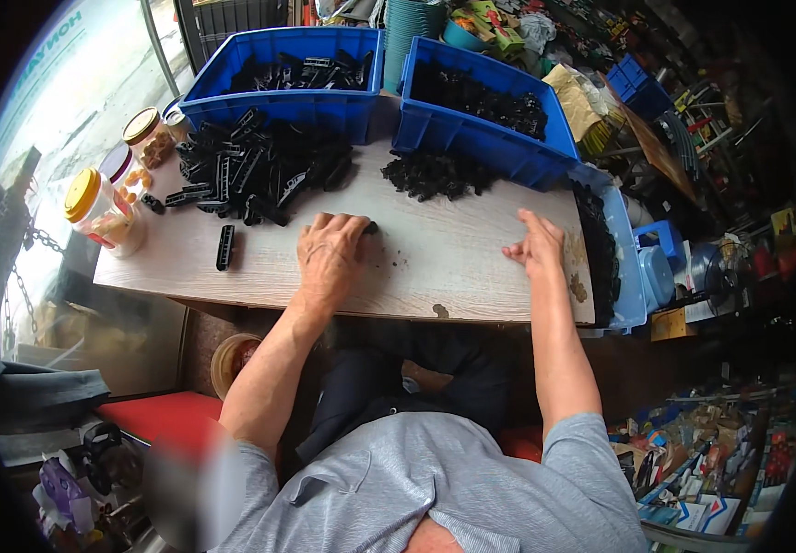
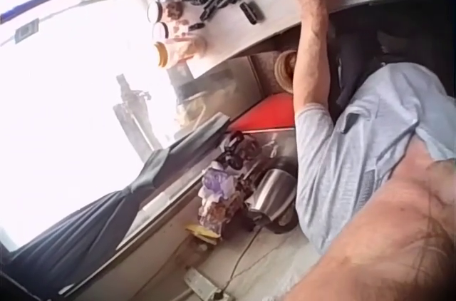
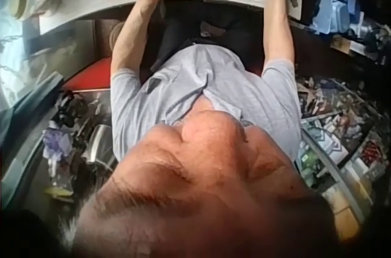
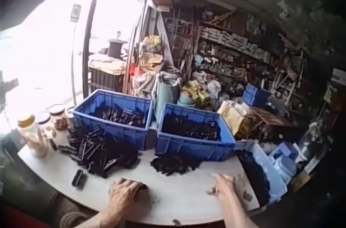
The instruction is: Assembling and inspecting small black plastic components at a workshop bench.
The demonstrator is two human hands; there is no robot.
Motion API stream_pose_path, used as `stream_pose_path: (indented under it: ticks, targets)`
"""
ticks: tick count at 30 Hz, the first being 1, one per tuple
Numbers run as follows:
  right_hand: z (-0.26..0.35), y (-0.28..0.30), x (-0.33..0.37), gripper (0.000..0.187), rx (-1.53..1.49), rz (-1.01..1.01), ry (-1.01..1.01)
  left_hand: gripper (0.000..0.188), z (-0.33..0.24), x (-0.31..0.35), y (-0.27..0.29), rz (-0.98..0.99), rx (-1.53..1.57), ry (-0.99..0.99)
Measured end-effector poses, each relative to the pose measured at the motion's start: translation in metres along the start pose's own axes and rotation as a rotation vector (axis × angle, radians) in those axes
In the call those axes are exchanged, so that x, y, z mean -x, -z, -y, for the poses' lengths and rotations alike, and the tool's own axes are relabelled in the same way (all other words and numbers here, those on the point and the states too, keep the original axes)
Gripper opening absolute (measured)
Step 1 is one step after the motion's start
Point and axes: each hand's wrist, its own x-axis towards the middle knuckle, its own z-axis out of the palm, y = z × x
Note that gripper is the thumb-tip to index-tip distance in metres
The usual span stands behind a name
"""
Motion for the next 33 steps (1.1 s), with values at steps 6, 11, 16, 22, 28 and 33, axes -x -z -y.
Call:
stream_pose_path:
  ticks: [6,11,16,22,28,33]
  targets:
    - [0.0,-0.056,-0.014,0.031,0.285,0.007,0.034,0.037,0.001,0.004,0.002,-0.036,0.105,0.039]
    - [0.004,-0.082,-0.032,0.029,0.406,-0.018,0.106,0.036,-0.002,0.042,0.001,-0.33,0.582,0.279]
    - [0.005,-0.098,-0.032,0.027,0.547,-0.07,0.128,0.022,-0.004,0.069,-0.003,-0.342,0.683,0.22]
    - [0.001,-0.095,-0.036,0.023,0.548,-0.027,0.159,0.02,-0.004,0.057,0.0,-0.272,0.574,0.121]
    - [-0.001,-0.076,-0.035,0.023,0.429,0.048,0.143,0.011,-0.012,0.061,-0.005,-0.195,0.739,0.353]
    - [-0.008,-0.051,-0.025,0.016,0.172,0.169,0.068,0.014,-0.039,0.049,-0.013,-0.013,1.098,0.561]
